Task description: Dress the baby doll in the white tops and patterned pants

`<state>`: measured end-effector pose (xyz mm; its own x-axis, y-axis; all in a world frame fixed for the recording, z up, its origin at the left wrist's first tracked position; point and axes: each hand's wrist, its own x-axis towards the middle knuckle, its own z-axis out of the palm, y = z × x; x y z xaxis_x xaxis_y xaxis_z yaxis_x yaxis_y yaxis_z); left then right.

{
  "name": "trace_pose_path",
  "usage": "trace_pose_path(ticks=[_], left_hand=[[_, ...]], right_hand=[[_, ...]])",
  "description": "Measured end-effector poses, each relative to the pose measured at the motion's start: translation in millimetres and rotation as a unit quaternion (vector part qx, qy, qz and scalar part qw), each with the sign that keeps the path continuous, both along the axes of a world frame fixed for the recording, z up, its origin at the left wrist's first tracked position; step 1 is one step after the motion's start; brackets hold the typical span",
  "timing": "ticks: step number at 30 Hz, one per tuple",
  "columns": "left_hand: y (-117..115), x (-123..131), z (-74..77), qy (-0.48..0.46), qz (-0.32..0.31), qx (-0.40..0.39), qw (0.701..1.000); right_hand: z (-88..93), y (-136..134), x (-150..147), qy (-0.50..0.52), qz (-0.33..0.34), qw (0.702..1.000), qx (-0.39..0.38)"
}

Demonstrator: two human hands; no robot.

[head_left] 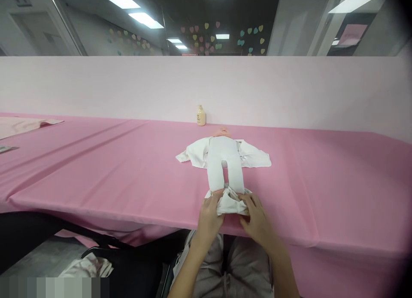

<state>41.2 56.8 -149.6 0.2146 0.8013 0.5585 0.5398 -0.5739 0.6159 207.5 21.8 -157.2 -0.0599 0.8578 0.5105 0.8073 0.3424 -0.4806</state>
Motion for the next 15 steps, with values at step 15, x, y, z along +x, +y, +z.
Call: trace_pose_path(ticks=[15], left_hand=[[-4,3,-20.2,0.059,0.099,0.143,0.983]], right_hand=[[-31.7,-6,-18,-0.015,-0.184,0.955,0.230]])
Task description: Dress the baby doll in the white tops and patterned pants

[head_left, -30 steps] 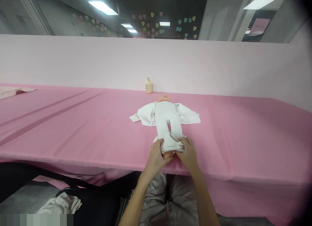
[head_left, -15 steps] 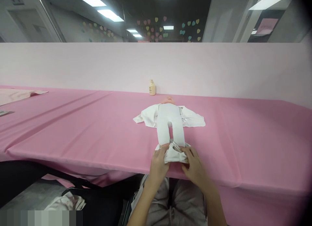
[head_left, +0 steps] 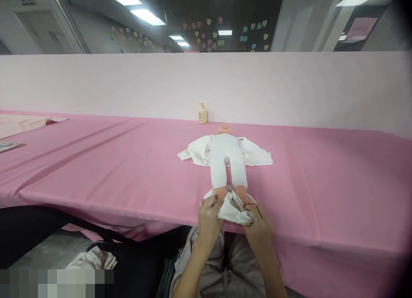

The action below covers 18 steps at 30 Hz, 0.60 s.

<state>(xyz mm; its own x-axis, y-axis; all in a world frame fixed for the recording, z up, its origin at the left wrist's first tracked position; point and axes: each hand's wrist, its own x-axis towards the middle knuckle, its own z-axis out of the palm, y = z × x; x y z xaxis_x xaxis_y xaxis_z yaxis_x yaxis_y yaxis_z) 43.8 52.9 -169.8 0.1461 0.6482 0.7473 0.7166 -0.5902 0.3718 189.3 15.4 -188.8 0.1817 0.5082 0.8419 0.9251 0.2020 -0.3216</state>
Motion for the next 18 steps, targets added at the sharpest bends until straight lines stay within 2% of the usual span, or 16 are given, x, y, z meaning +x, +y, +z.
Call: trace_pose_path(ticks=[5,11,14,18], left_hand=[[-5,-1,4.5,-0.019,-0.003,0.000,1.000],[-9,-11,6.0,0.000,-0.130,-0.010,0.991],[-12,-11,1.3,-0.024,-0.122,0.027,0.992],[-18,-6,-2.6,-0.051,-0.068,0.103,0.991]], right_hand=[[-3.7,-5,-2,0.001,0.015,1.000,-0.009],[-6.7,-14,-3,0.035,0.078,0.996,0.002],[-5.5,-16,-3,0.037,0.102,0.994,0.007],[-5.8,-20,-3,0.038,0.128,0.991,0.005]])
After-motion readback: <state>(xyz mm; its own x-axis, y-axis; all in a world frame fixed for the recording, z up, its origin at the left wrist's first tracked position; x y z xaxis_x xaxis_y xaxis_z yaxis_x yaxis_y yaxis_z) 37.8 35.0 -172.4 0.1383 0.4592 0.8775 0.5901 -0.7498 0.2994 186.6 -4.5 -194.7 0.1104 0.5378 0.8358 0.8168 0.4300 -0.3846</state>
